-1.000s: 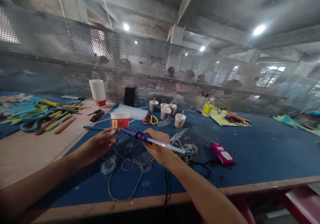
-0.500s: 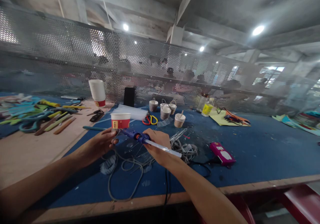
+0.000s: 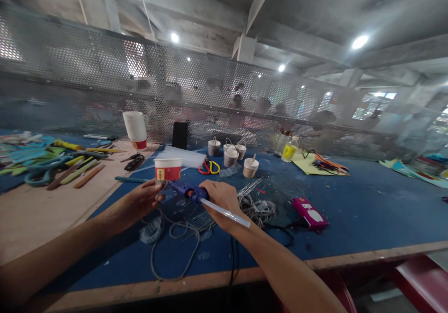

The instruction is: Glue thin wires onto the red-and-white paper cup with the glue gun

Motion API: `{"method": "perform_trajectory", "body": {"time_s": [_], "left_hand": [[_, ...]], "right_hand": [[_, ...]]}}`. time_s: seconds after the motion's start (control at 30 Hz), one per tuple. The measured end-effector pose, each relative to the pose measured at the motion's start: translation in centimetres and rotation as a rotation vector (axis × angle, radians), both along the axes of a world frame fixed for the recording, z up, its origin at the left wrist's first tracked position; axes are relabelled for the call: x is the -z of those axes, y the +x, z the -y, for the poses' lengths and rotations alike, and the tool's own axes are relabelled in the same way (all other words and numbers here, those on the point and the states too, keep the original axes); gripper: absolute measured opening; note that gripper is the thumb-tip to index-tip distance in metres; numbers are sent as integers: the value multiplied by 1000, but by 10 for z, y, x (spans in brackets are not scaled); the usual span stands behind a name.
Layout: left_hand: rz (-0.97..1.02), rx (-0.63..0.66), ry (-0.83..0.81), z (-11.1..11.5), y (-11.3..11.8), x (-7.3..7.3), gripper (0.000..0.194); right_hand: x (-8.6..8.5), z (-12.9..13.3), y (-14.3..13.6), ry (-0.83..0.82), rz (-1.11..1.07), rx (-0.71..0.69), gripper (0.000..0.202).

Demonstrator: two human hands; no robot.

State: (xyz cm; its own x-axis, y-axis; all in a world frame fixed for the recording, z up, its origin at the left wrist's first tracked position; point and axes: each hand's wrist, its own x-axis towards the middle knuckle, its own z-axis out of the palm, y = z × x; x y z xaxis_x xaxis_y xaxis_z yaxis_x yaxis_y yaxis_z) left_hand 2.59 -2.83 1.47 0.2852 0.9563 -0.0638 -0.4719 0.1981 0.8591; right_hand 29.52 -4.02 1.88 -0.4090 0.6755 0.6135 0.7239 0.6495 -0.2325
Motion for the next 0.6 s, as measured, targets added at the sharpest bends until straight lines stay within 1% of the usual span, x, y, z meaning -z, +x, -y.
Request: {"method": "perform_trajectory", "body": {"time_s": [0.23, 0.6], "left_hand": [[-10, 6, -2, 1, -1, -1, 18], [-9, -7, -27, 3, 0, -3, 20]], "right_hand": [[1, 0, 0, -19, 14, 25, 8], [-1, 1, -1, -22, 28, 36, 8]]}}
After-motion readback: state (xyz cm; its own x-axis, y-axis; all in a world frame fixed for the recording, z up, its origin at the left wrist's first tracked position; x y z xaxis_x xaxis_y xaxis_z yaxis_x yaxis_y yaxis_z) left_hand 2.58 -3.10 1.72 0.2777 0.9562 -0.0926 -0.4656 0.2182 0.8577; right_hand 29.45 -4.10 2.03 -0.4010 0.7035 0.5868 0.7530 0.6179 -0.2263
